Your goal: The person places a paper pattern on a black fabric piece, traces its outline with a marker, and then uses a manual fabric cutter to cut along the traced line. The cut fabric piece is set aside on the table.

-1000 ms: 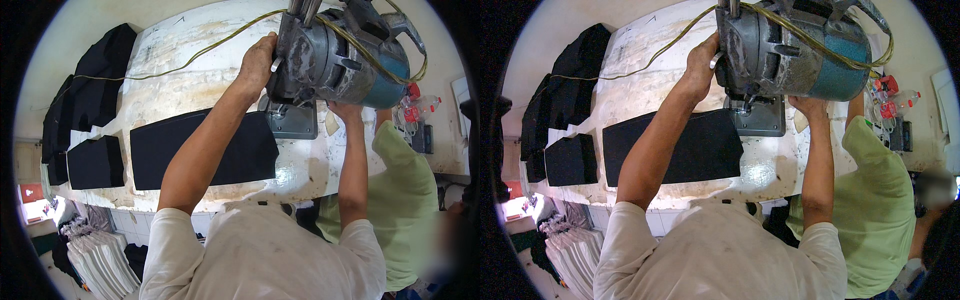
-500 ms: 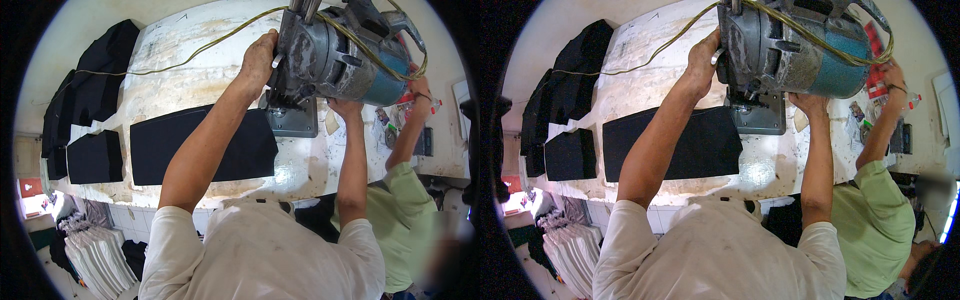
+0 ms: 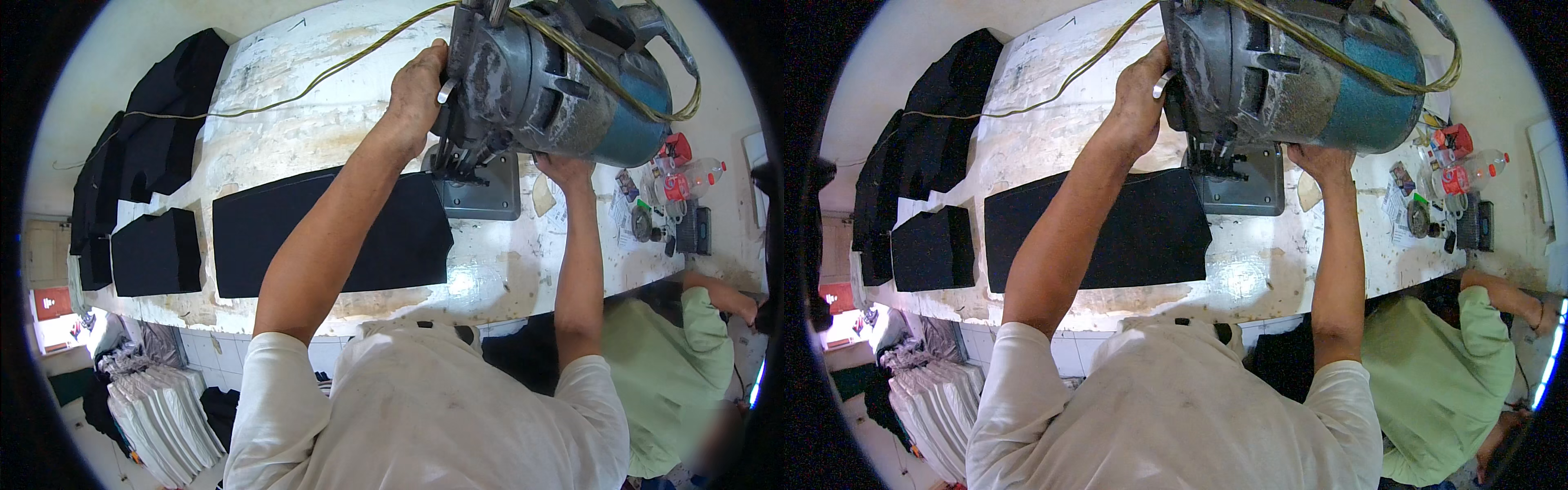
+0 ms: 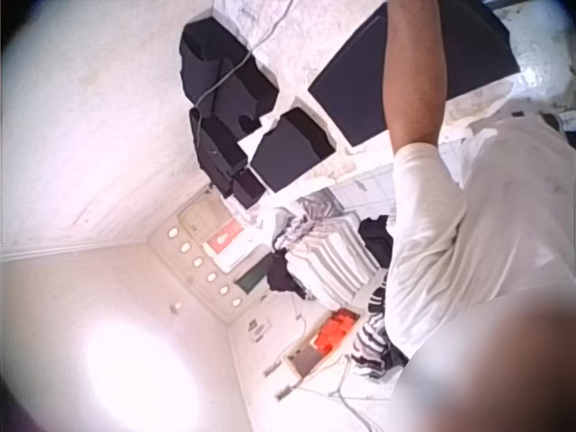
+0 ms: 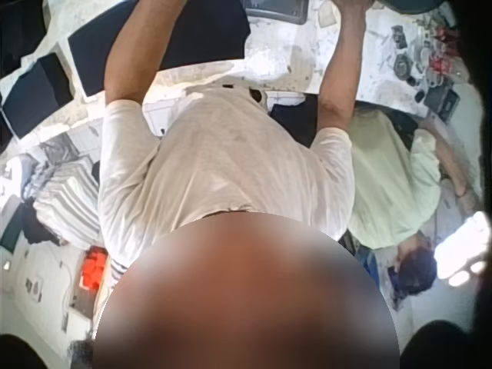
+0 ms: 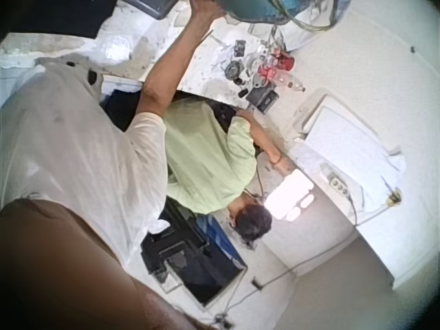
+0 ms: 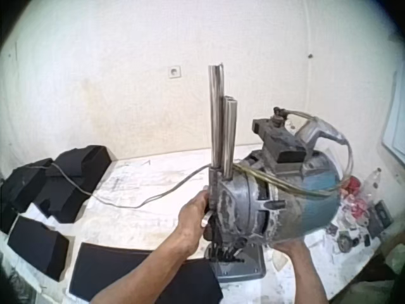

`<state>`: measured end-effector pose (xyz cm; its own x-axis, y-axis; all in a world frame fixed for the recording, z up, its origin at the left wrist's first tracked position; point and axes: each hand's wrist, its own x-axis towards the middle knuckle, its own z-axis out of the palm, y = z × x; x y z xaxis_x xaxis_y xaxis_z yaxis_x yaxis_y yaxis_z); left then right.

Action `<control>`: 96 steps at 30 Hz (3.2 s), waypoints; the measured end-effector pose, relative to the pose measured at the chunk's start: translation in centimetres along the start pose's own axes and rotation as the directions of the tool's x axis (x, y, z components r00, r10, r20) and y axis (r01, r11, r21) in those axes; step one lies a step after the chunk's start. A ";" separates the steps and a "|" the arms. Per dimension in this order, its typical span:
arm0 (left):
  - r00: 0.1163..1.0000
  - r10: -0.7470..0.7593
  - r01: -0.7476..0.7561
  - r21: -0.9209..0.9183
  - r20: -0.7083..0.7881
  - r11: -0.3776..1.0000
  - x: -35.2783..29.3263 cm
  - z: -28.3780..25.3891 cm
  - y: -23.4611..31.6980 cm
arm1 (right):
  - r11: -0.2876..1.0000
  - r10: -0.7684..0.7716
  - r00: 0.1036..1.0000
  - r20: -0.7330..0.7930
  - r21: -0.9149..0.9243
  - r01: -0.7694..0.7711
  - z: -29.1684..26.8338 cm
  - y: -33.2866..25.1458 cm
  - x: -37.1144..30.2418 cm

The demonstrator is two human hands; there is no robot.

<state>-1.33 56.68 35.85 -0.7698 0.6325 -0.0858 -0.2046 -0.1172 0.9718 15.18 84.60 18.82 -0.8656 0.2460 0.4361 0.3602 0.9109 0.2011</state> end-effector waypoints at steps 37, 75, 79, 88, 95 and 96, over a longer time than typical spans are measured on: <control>0.983 0.178 -0.181 -0.055 -0.046 0.982 5.1 -1.9 -3.0 | 0.992 0.040 0.996 0.074 -0.119 -0.031 -1.0 0.4 -0.2; 0.985 0.123 -0.120 -0.031 0.124 0.992 -3.2 -2.0 5.4 | 0.996 -0.069 0.984 -0.165 -0.062 0.059 -0.7 -0.1 -0.2; 0.968 0.212 -0.172 -0.260 0.137 0.950 -4.1 -2.4 7.2 | 0.992 -0.067 0.998 0.003 -0.105 0.067 -0.3 0.0 0.2; 0.971 0.155 -0.189 -0.192 -0.180 0.963 -6.2 -0.5 8.5 | 0.981 -0.105 0.993 -0.052 0.157 0.112 1.5 -1.2 5.2; 0.915 0.199 -0.228 -0.042 -0.351 0.973 -7.2 -0.9 8.6 | 0.955 -0.079 0.997 -0.009 0.285 0.078 0.3 -3.1 6.6; 0.922 0.167 -0.204 -0.072 -0.350 0.976 -7.4 -1.0 8.5 | 0.956 -0.075 0.997 0.005 0.286 0.071 0.2 -3.3 6.7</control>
<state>2.04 50.19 44.49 -0.9553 0.2957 0.0069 -0.0855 -0.2985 0.9506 8.09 83.36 20.92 -0.8919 0.1782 0.4157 0.1835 0.9826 -0.0275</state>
